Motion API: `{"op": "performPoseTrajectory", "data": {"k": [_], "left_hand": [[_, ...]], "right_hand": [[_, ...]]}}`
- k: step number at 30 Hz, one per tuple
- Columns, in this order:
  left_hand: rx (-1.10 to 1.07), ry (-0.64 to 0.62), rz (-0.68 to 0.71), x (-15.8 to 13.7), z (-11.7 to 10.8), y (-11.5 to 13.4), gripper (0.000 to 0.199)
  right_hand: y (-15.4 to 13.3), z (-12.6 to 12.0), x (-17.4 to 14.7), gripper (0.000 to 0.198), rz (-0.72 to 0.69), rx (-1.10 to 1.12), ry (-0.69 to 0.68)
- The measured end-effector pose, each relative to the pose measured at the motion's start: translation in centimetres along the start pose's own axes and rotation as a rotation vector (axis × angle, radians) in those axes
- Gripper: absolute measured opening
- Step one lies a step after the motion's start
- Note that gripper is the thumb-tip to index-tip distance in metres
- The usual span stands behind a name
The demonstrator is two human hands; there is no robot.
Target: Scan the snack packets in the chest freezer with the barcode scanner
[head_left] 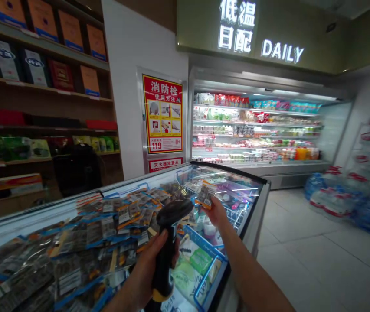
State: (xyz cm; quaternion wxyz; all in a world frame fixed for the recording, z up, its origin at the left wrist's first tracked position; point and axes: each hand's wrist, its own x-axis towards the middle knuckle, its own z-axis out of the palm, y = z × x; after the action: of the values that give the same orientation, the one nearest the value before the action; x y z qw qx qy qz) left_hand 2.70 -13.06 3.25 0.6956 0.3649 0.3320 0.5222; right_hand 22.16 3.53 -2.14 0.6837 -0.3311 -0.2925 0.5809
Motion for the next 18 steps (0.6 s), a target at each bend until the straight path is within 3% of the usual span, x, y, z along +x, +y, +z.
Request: {"op": "performPoseTrajectory", "data": {"k": [5, 10, 18], "left_hand": [[0.03, 0.02, -0.061, -0.4, 1.2, 0.6, 0.029], [0.18, -0.045, -0.034, -0.3, 2.4, -0.9, 0.023], [0.231, -0.049, -0.071, -0.6, 1.7, -2.0, 0.018]], "right_hand": [[0.1, -1.2, 1.1, 0.029, -0.074, -0.025, 0.006], [-0.8, -2.9, 1.9, 0.028, -0.125, -0.06, 0.023], [-1.0, -3.3, 1.0, 0.03, -0.147, -0.13, -0.008]]}}
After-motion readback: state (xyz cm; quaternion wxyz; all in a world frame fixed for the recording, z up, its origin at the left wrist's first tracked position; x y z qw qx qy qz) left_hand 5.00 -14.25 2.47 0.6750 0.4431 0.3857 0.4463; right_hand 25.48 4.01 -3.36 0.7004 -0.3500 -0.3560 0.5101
